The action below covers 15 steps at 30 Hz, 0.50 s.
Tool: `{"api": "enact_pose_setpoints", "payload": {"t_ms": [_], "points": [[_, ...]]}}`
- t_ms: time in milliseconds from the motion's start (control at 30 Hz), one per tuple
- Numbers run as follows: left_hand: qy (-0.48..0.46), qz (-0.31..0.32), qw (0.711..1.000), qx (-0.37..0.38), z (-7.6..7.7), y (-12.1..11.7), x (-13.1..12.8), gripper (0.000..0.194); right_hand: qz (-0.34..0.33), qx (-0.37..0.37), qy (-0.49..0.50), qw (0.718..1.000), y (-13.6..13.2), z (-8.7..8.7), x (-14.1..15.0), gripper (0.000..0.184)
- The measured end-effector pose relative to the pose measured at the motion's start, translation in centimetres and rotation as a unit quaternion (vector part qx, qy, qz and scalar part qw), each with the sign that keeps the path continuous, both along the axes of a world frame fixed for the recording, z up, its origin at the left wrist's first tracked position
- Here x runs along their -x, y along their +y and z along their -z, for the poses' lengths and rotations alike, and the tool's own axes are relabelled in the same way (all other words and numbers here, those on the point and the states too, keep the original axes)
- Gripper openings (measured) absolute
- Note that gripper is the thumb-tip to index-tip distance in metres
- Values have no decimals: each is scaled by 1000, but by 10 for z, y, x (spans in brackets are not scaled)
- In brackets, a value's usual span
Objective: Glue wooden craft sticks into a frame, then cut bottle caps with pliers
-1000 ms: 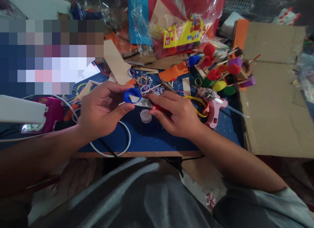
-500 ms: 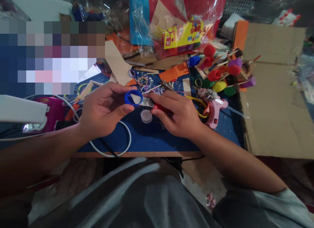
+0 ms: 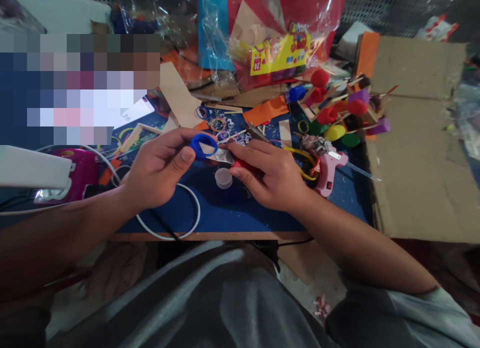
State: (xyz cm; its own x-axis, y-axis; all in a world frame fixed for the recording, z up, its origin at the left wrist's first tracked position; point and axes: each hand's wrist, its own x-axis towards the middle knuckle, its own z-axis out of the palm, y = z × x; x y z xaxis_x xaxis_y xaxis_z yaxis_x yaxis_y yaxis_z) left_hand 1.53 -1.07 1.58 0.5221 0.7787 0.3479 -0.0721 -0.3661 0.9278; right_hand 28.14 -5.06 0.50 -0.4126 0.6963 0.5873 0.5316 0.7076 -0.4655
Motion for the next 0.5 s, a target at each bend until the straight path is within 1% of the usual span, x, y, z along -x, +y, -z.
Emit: {"api": "enact_pose_setpoints", "payload": {"t_ms": [100,200,300,400,500], "points": [[-7,-11,1000,-11,7,1,-2,42,-7,1,-5,1000,0,-1,0,39],[-33,-35,999,-22,16,0,-6,52,-4,4,-1,1000,-1,-1,0,40],[-41,-59,996,-43,19,-1,-8,46,-3,10,1,1000,-2,0,1,41],[-44,-60,996,-48,17,-2,-8,38,0,16,0,1000,-2,0,1,41],[-51,-61,996,-50,16,-2,-7,35,3,15,8,1000,-1,0,0,40]]}}
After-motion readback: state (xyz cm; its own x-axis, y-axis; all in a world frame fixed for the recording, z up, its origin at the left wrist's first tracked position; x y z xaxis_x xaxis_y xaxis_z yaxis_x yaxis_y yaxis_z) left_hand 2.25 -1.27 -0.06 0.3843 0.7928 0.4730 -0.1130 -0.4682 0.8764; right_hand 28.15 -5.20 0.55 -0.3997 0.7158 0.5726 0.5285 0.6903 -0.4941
